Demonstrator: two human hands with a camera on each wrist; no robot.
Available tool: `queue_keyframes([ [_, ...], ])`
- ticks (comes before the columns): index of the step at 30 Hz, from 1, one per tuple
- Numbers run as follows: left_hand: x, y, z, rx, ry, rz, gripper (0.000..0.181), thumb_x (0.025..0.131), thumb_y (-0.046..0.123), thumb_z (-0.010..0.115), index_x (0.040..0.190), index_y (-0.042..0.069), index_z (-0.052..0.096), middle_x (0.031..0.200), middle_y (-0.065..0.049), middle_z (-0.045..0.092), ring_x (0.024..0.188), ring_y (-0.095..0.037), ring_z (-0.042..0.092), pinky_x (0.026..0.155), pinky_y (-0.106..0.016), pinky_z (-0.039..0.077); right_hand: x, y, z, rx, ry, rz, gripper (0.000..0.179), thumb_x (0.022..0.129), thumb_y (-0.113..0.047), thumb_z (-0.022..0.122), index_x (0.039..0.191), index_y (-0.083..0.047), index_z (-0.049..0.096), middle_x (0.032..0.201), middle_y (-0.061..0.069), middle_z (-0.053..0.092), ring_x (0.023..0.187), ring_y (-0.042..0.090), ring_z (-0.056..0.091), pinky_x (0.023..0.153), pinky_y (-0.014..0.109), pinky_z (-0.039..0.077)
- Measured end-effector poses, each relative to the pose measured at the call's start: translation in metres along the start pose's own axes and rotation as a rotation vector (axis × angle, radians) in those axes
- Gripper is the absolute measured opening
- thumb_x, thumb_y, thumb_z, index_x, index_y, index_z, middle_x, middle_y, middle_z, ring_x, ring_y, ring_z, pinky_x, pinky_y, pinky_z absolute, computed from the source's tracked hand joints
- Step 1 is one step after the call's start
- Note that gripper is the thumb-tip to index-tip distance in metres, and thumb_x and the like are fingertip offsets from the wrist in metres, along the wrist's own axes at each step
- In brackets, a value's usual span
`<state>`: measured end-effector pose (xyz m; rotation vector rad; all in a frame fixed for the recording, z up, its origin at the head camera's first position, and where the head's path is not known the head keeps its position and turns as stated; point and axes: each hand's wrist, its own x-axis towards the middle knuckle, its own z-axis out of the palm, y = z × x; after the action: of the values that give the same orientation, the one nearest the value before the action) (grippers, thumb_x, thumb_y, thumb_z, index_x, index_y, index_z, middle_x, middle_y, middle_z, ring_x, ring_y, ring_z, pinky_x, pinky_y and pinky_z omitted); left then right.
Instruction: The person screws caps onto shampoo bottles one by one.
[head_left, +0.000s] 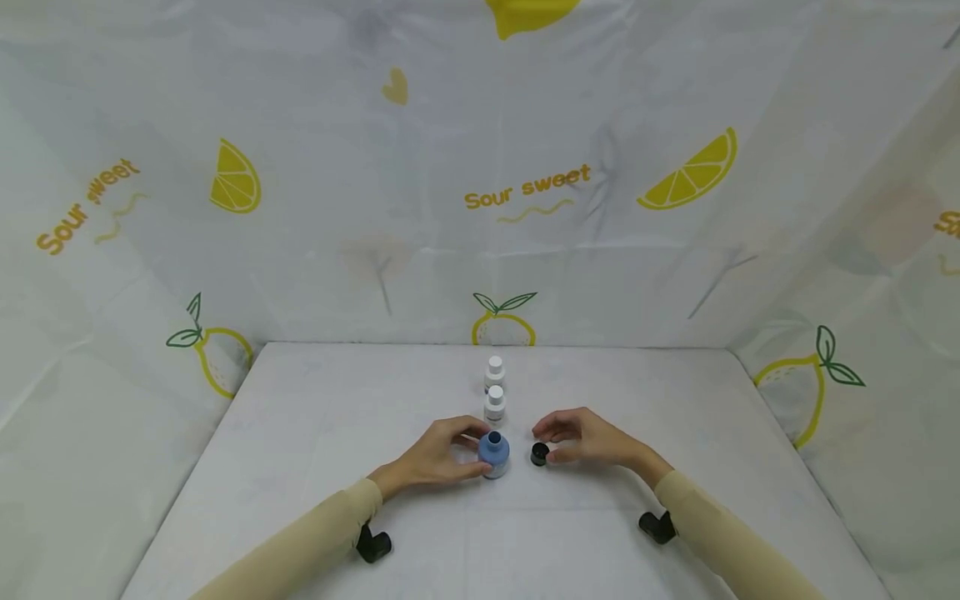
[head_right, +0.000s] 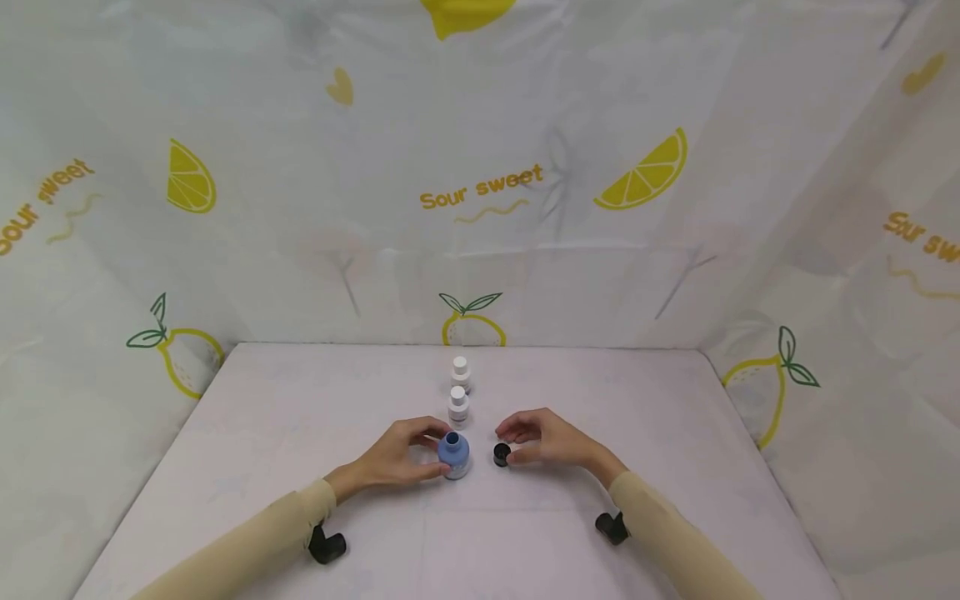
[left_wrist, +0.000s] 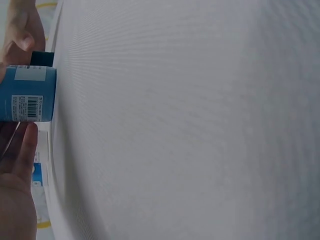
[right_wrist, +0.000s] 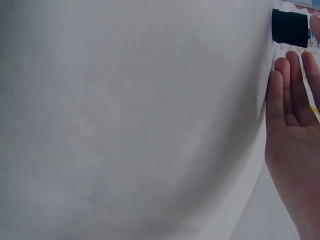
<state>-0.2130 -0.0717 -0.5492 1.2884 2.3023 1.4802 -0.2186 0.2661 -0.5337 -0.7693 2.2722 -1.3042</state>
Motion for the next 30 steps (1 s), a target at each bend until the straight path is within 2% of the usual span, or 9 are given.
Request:
queue_keyframes([
  [10,0.000,-0.003,0.002,-0.032,0.020,0.002,0.047,0.087,0.004,0.089,0.129,-0.003,0.068,0.124,-0.019,0.076,0.112,-0.021,0.077,0.098,-0.030,0.066,-0.002,0.002,0.004,-0.045,0.016,-0.013,0.042,0.091,-0.016,0.088,0.129,-0.003,0.074,0.131,0.016,0.077,0.117,0.002,0.070,0.108,0.026,0.059],
  [14,0.000,-0.002,0.000,-0.025,0.036,0.004,0.047,0.087,0.004,0.089,0.128,-0.002,0.069,0.124,-0.018,0.076,0.112,-0.019,0.077,0.097,-0.031,0.067,-0.001,0.001,0.004,-0.053,0.011,-0.012,0.041,0.091,-0.017,0.089,0.128,-0.005,0.075,0.130,0.015,0.077,0.117,0.004,0.069,0.108,0.028,0.060],
  [22,0.005,-0.002,-0.006,-0.003,0.079,0.032,0.043,0.088,0.005,0.088,0.126,-0.001,0.069,0.123,-0.017,0.076,0.111,-0.021,0.077,0.096,-0.033,0.067,0.001,0.000,0.004,-0.102,0.008,-0.001,0.034,0.090,-0.021,0.090,0.121,-0.012,0.078,0.123,0.006,0.079,0.112,0.005,0.067,0.105,0.021,0.057],
  [30,0.007,0.000,-0.010,-0.018,0.088,-0.010,0.046,0.088,0.008,0.087,0.129,0.001,0.068,0.127,-0.017,0.075,0.114,-0.021,0.077,0.098,-0.029,0.066,0.001,-0.008,-0.002,-0.065,0.005,-0.042,0.033,0.093,-0.017,0.086,0.123,-0.007,0.076,0.124,0.013,0.078,0.111,0.005,0.071,0.105,0.027,0.062],
])
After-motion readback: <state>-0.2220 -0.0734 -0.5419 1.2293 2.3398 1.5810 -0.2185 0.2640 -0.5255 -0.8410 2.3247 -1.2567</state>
